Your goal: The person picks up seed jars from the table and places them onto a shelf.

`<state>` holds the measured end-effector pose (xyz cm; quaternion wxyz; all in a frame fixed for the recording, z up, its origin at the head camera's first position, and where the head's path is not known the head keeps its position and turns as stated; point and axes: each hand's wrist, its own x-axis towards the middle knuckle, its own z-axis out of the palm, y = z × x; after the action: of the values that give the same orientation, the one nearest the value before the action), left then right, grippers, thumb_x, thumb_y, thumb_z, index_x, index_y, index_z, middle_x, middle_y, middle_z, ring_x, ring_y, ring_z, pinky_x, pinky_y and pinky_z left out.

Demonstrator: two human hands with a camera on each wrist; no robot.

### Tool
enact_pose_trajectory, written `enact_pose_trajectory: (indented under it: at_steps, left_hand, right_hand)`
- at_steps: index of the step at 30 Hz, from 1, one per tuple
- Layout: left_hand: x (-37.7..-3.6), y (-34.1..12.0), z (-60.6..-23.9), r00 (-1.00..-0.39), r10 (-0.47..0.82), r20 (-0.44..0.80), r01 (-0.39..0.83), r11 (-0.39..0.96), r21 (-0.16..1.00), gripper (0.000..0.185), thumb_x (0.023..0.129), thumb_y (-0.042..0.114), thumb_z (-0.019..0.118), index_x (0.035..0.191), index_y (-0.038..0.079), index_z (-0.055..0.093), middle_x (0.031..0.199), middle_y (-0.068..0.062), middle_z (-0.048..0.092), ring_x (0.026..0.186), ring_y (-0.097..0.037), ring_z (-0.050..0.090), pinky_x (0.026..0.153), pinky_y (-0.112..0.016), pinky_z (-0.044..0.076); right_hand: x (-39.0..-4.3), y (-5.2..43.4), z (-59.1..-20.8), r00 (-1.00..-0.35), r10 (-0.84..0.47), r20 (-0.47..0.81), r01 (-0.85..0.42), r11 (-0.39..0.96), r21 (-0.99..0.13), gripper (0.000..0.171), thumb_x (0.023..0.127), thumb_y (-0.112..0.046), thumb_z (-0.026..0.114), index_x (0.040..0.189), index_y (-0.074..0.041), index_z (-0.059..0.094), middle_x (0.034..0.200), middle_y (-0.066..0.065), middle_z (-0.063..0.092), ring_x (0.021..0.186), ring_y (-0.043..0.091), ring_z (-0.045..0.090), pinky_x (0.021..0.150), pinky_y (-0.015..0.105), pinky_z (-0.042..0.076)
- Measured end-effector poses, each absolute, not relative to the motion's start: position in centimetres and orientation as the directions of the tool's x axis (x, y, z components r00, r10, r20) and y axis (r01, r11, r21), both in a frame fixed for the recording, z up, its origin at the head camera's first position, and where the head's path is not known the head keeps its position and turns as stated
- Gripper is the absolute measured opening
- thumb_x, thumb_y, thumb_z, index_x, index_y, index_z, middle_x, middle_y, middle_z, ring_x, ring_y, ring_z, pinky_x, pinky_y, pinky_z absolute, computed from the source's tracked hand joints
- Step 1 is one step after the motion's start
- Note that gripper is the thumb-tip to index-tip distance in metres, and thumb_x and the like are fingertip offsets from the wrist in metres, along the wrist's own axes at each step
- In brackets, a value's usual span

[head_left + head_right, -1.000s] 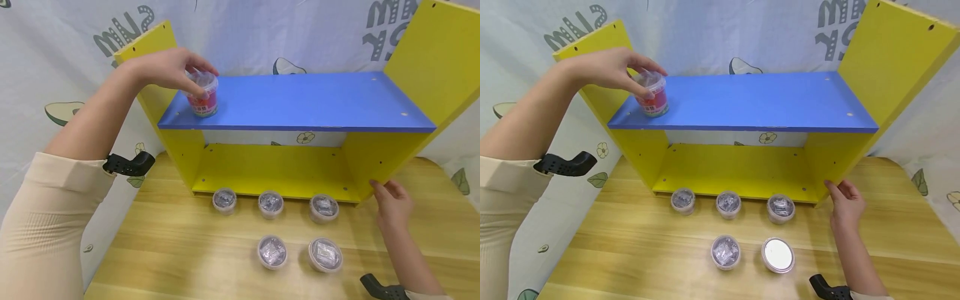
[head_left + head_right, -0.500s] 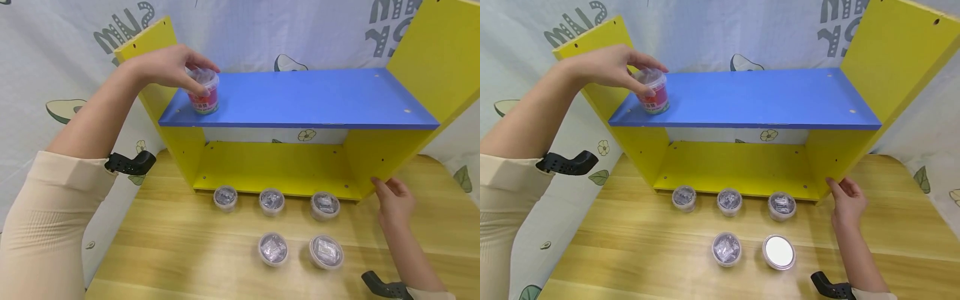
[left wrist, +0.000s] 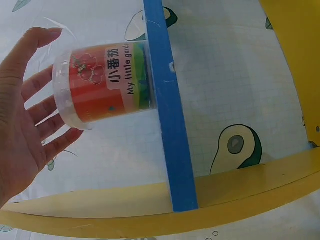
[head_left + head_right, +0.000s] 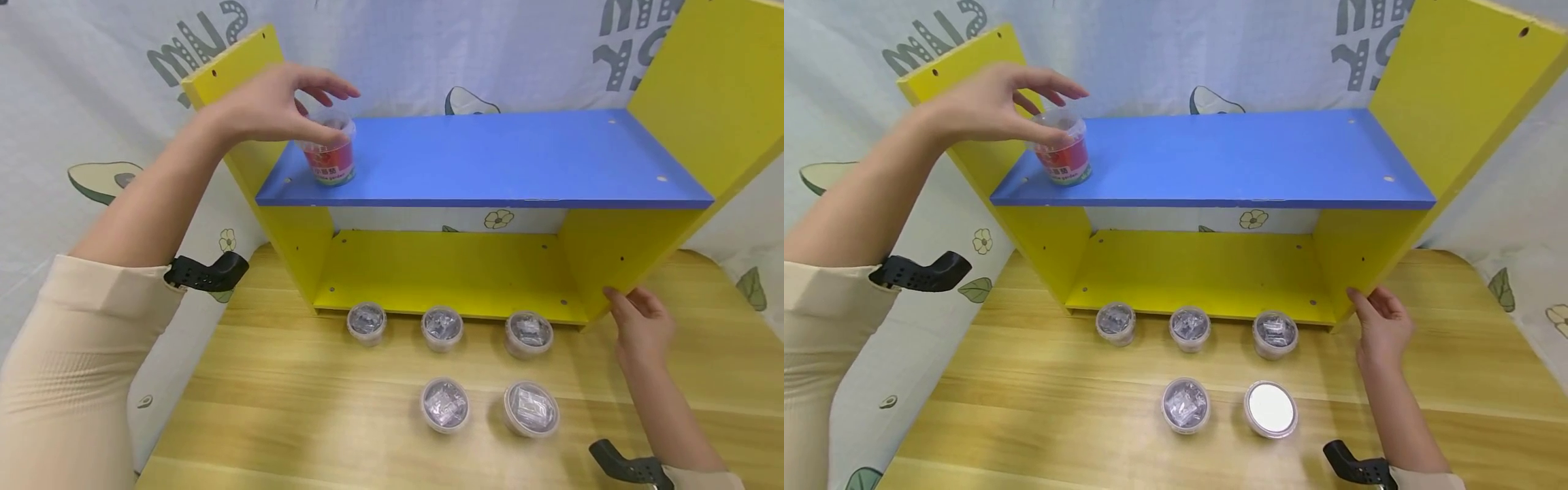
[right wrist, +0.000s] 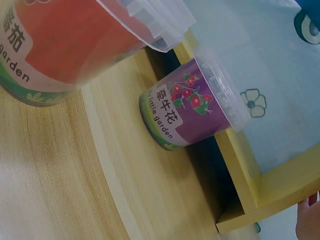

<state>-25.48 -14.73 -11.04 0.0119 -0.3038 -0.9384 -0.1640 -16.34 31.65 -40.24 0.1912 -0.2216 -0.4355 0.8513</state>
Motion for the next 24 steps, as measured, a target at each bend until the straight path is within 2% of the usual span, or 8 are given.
enact_pose_trajectory:
  at_steps: [5, 10, 13, 18, 24]
  left_hand:
    - [-24.7, -14.9, -10.6, -0.808, 0.543, 0.229, 0.588, 0.768, 0.253, 0.056, 0.080, 0.039, 0.068, 0.131, 0.022, 0.053, 0.128, 0.002, 0.054, 0.116, -0.018, 0.045, 0.094, -0.038, 0.039]
    - [-23.5, -15.4, -10.0, -0.785, 0.532, 0.317, 0.608, 0.758, 0.237, 0.050, 0.080, 0.033, 0.070, 0.127, 0.024, 0.057, 0.123, 0.002, 0.057, 0.109, -0.014, 0.048, 0.089, -0.023, 0.039]
    - [-22.5, -15.5, -9.9, -0.752, 0.548, 0.367, 0.641, 0.737, 0.213, 0.048, 0.079, 0.031, 0.071, 0.125, 0.025, 0.059, 0.119, 0.004, 0.059, 0.104, -0.011, 0.049, 0.083, -0.017, 0.039]
    - [-21.2, -15.8, -10.4, -0.648, 0.641, 0.412, 0.743, 0.651, 0.155, 0.047, 0.075, 0.027, 0.075, 0.120, 0.022, 0.062, 0.114, 0.007, 0.062, 0.098, -0.007, 0.051, 0.080, -0.015, 0.041]
    - [-19.8, -15.3, -11.8, -0.515, 0.768, 0.381, 0.852, 0.508, 0.127, 0.050, 0.071, 0.023, 0.079, 0.117, 0.013, 0.063, 0.108, 0.004, 0.066, 0.090, -0.007, 0.056, 0.077, -0.023, 0.047]
  right_hand:
    - [-16.4, 31.6, -40.3, -0.829, 0.518, -0.210, -0.146, -0.564, -0.813, 0.026, 0.071, 0.014, 0.069, 0.088, -0.006, 0.069, 0.085, -0.002, 0.068, 0.072, 0.006, 0.065, 0.065, 0.015, 0.051]
    - [-16.5, 31.6, -40.4, -0.843, 0.505, -0.186, -0.170, -0.578, -0.798, 0.026, 0.071, 0.016, 0.067, 0.088, -0.004, 0.070, 0.084, 0.000, 0.069, 0.072, 0.007, 0.065, 0.065, 0.017, 0.052]
    - [-16.5, 31.6, -40.4, -0.849, 0.497, -0.181, -0.174, -0.585, -0.792, 0.026, 0.072, 0.017, 0.067, 0.088, -0.003, 0.070, 0.084, 0.000, 0.069, 0.073, 0.007, 0.065, 0.065, 0.017, 0.052]
    - [-16.4, 31.6, -40.3, -0.845, 0.500, -0.191, -0.160, -0.576, -0.802, 0.024, 0.072, 0.016, 0.067, 0.087, -0.003, 0.070, 0.084, -0.001, 0.067, 0.073, 0.007, 0.063, 0.064, 0.016, 0.051]
    - [-16.3, 31.8, -40.2, -0.844, 0.501, -0.193, -0.167, -0.587, -0.792, 0.026, 0.072, 0.016, 0.066, 0.089, -0.003, 0.070, 0.086, -0.001, 0.067, 0.076, 0.006, 0.064, 0.065, 0.016, 0.051]
